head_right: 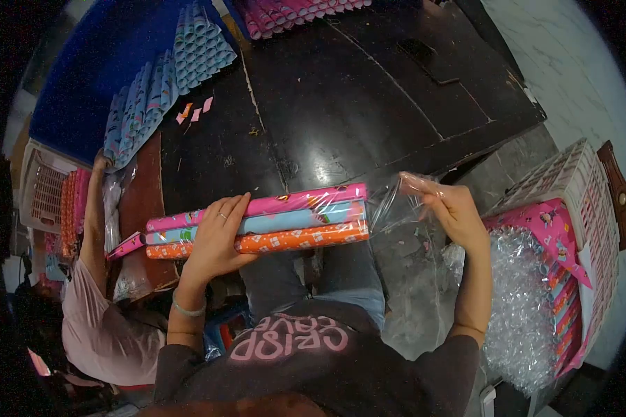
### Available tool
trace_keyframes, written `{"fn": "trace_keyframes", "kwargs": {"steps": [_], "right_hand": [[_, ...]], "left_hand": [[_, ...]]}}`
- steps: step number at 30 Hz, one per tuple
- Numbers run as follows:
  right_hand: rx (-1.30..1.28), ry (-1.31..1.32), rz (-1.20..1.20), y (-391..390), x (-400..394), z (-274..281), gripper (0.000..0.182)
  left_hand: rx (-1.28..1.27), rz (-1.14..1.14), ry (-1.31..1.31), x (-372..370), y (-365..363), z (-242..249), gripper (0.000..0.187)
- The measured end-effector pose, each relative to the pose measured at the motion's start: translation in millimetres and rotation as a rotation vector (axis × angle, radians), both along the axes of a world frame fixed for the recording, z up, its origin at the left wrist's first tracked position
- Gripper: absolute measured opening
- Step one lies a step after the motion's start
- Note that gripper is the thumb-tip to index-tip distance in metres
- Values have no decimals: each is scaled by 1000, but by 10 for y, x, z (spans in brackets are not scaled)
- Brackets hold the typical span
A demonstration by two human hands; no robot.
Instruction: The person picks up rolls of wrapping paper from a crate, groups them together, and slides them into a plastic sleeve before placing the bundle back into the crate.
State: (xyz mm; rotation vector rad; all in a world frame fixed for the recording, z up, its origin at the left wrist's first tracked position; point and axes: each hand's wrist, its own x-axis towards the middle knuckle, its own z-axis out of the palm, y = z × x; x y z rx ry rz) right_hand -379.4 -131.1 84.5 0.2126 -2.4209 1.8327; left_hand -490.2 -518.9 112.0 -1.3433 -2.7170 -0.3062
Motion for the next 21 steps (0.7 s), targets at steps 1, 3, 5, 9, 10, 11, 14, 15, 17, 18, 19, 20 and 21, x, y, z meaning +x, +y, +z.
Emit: {"fn": "trace_keyframes", "kwargs": {"steps": [1, 3, 5, 9, 10, 11, 14, 15, 17, 18, 19, 20, 21], "right_hand": [[126, 94, -61, 11, -24, 38, 47], [122, 73, 9, 143, 3, 50, 40], [200, 285, 117, 322, -29, -53, 51], [-483, 47, 348, 339, -188, 42, 52], [-490, 51, 359, 352, -228, 16, 52], [-611, -134, 407, 411, -258, -15, 46], [-626, -369, 457, 391, -386, -18, 36], [-375, -512, 499, 362, -414, 9, 33], [-150, -607, 465, 178, -416, 54, 25], [-152, -608, 484, 132, -398, 11, 25], [-118, -577, 400, 81, -394, -54, 24], [-87, -542, 323, 21, -391, -117, 23], [-56, -502, 265, -22, -350, -142, 21]], "left_hand": [[-3, 7, 1, 0, 4, 13, 92], [10, 11, -29, 3, 17, 44, 94], [10, 18, -18, -32, 10, -18, 98], [-49, 19, -54, -55, -24, 70, 116], [-35, 2, -84, -61, -37, 116, 121], [-38, -8, -83, -72, -62, 161, 114], [-13, 51, 35, -183, -177, 126, 99], [-6, 82, 15, -175, -173, 127, 85], [-78, 120, -42, -200, -186, -62, 81], [-63, 130, -26, -194, -179, -63, 76], [-75, 147, -23, -203, -165, -73, 76], [-48, 125, -14, -210, -163, -88, 76], [-26, 114, 0, -209, -175, -100, 76]]}}
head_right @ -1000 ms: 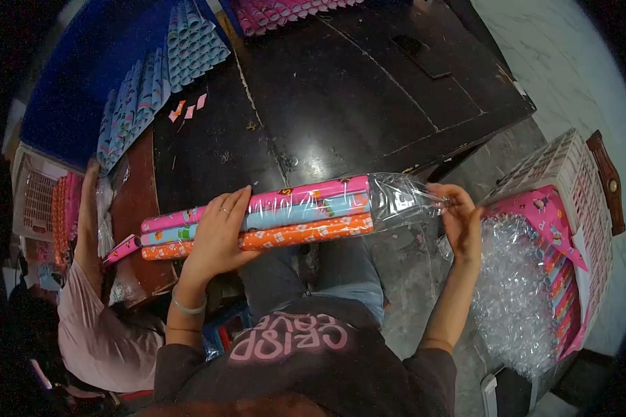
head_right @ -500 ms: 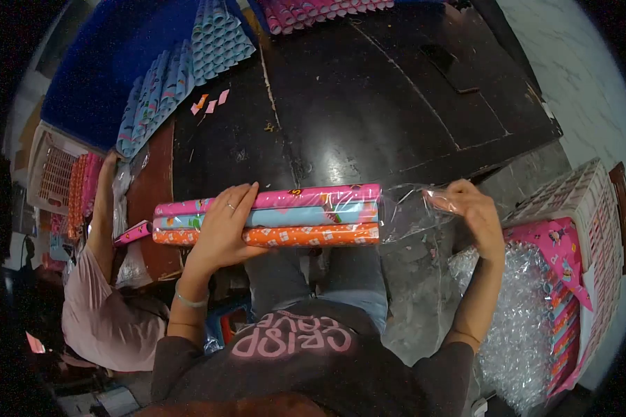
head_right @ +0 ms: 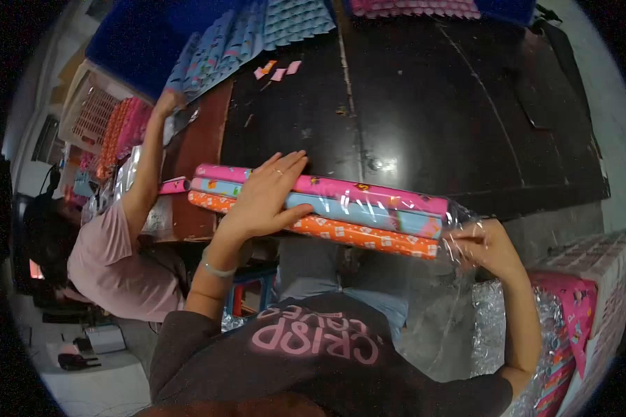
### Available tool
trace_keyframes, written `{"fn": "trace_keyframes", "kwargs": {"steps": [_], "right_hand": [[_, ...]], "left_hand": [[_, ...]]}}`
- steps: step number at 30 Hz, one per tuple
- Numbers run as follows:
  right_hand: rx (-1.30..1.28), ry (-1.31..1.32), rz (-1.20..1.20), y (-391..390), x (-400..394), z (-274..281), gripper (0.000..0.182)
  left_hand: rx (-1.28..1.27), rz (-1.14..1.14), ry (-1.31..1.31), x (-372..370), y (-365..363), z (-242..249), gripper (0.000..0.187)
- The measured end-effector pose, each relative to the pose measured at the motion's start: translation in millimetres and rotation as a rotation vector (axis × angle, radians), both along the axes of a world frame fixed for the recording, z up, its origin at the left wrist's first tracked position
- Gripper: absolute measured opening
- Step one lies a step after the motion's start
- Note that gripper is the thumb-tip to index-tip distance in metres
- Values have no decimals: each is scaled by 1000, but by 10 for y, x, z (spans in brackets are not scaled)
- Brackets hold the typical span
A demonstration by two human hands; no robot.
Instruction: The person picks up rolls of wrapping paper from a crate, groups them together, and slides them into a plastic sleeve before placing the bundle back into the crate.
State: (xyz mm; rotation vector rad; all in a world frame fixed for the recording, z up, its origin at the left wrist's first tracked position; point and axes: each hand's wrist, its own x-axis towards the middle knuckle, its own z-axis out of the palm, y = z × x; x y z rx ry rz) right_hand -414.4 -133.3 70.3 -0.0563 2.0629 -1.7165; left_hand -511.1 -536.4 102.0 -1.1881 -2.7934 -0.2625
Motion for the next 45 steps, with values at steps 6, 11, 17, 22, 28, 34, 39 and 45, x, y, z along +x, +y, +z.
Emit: {"fn": "trace_keyframes", "kwargs": {"steps": [6, 11, 17, 22, 28, 34, 39, 45], "right_hand": [[13, -113, -213, -62, 71, -262, 12], [-54, -84, -283, -195, 79, -248, 18], [-445, -218, -573, -246, 153, -469, 20], [-303, -226, -473, -307, 172, -250, 21], [15, 24, -291, -252, 123, -213, 24], [29, 130, -378, -318, 88, -198, 14], [-100, 26, -229, -109, 210, -130, 10], [-34, 7, -132, -178, 235, -232, 18]], "left_hand": [[87, -23, 47, 32, -43, -35, 74], [101, -6, 58, 18, -30, -103, 76], [122, -10, 53, 34, -27, -120, 78], [138, -15, 101, 19, -46, -160, 80], [155, -38, 101, 2, -64, -159, 79], [92, 22, 47, 35, -19, -29, 72], [100, 37, 49, 41, 4, -38, 72], [88, 20, 65, 40, -21, -52, 73]]}}
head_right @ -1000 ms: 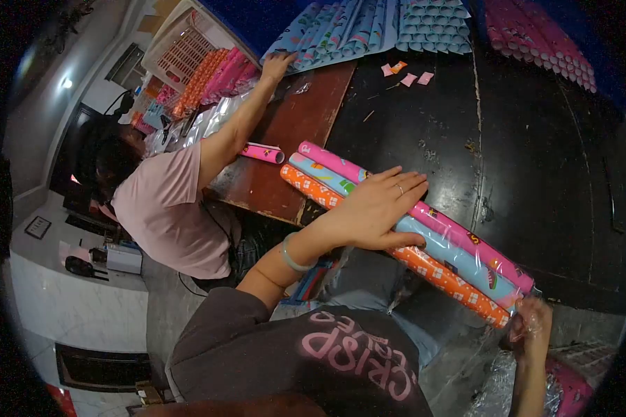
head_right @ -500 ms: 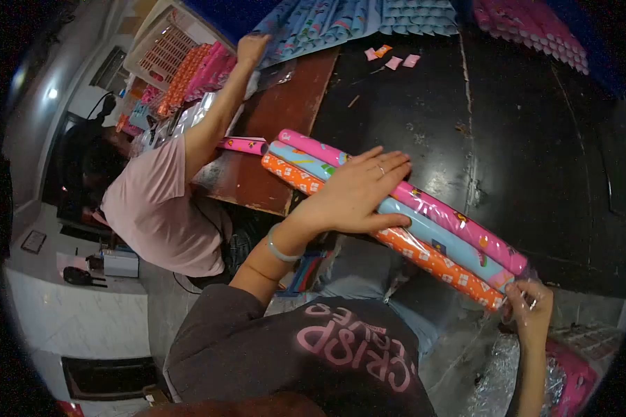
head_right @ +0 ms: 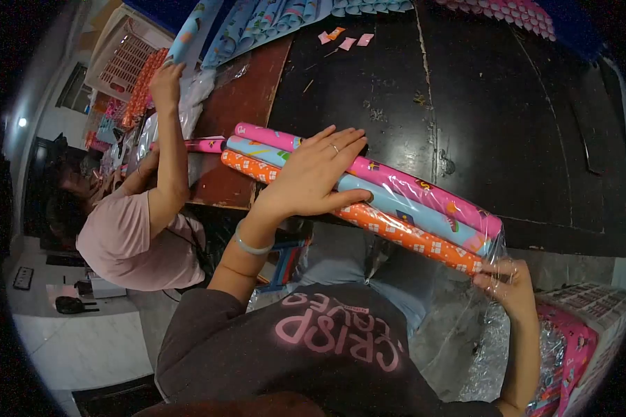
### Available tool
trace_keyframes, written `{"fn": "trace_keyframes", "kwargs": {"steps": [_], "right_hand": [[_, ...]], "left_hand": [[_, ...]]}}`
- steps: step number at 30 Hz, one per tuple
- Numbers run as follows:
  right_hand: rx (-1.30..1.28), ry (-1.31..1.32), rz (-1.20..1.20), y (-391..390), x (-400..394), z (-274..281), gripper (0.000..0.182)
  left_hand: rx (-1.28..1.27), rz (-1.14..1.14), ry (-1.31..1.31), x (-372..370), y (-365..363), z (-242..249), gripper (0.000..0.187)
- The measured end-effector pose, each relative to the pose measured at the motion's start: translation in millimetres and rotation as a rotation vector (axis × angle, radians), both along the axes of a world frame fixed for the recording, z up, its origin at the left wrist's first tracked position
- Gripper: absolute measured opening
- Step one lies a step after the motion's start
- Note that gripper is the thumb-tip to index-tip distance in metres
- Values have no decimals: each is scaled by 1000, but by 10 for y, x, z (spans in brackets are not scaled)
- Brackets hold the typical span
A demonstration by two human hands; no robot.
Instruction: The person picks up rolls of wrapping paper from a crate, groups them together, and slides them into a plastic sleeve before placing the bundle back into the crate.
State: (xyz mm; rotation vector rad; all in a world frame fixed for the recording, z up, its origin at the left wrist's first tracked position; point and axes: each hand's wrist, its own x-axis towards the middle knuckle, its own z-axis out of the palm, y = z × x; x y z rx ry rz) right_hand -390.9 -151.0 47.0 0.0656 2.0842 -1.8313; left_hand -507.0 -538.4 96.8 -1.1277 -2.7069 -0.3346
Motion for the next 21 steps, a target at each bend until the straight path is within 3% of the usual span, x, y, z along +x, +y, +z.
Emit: {"fn": "trace_keyframes", "kwargs": {"steps": [4, 10, 12, 16, 18, 21], "right_hand": [[57, -23, -60, -70, 57, -99, 18], [-418, -320, -224, -307, 30, 51, 22], [-401, -329, -239, -337, 4, 80, 22], [-97, -251, -107, -278, -37, 139, 25], [-22, -101, -55, -235, -51, 86, 24], [-39, 1, -243, -72, -130, 27, 19]], "left_hand": [[-11, 10, 5, 1, -6, -12, 73], [-32, 15, -6, -9, -3, 7, 72], [-39, 20, -3, -1, 6, 10, 72], [-22, 17, -8, -3, -6, 19, 73], [-20, 9, -12, -3, -3, 22, 73], [-20, 12, -23, -12, -4, 36, 72]]}}
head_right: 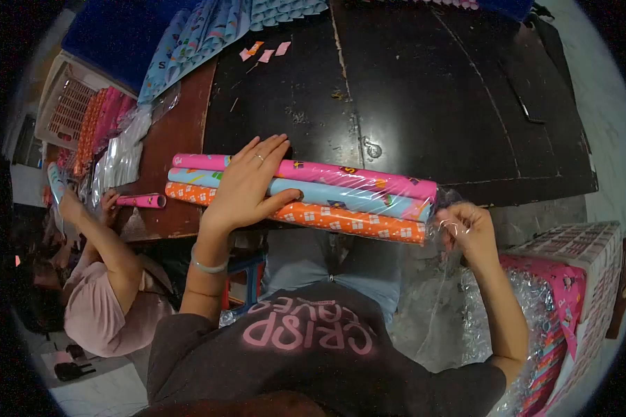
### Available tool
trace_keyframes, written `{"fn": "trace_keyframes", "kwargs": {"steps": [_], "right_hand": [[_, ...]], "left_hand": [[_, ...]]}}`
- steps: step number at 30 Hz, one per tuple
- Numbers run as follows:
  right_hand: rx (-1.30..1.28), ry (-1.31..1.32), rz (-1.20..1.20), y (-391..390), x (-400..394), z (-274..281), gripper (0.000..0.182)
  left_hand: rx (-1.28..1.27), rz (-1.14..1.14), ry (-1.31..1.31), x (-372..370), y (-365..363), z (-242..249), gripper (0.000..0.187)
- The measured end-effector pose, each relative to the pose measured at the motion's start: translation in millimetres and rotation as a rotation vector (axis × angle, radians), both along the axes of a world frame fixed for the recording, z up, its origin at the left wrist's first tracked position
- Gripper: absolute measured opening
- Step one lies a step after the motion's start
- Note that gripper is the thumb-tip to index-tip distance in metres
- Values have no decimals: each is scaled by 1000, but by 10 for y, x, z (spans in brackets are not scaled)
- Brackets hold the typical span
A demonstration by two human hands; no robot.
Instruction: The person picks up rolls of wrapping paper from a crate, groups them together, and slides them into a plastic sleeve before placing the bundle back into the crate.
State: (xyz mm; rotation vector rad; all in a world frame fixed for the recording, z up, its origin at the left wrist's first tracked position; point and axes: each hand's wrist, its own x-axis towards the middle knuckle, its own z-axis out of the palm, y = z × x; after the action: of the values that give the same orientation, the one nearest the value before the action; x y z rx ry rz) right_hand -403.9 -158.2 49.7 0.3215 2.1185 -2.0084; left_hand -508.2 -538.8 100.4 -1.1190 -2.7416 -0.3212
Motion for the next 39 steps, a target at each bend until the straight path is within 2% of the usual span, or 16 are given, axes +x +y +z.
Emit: {"fn": "trace_keyframes", "kwargs": {"steps": [3, 7, 9, 14, 16, 17, 19, 21, 23, 31, 39], "right_hand": [[124, 41, -2, -115, -50, 215, 14], [96, -59, 64, -122, -79, 210, 15], [84, -54, 89, -119, -86, 159, 16], [14, -41, 103, -108, -1, 103, 16], [60, 11, 8, -114, -21, 64, 17], [210, 12, -35, -174, -63, 214, 18], [155, 97, -102, -68, -101, 149, 19], [278, 184, -80, -77, -108, 128, 20], [307, 158, -52, 142, -129, -172, 19], [205, 119, 10, 27, -268, -69, 20], [261, 63, -6, -93, -204, 51, 22]], "left_hand": [[-25, 10, -4, 5, -2, 6, 73], [9, -11, 64, -5, -4, -13, 74], [-8, 18, -16, 15, -1, 6, 73], [-14, 17, -7, 26, 14, -15, 74], [-6, 12, -9, 5, -17, -4, 75], [-8, 19, -20, 10, -14, 7, 75], [34, 19, 15, 12, -28, -44, 76], [55, 16, 40, 12, -30, -60, 77], [60, 18, 44, 7, -37, -67, 79], [82, -1, 57, 11, -51, -140, 82], [91, -4, 76, 9, -64, -154, 80]]}}
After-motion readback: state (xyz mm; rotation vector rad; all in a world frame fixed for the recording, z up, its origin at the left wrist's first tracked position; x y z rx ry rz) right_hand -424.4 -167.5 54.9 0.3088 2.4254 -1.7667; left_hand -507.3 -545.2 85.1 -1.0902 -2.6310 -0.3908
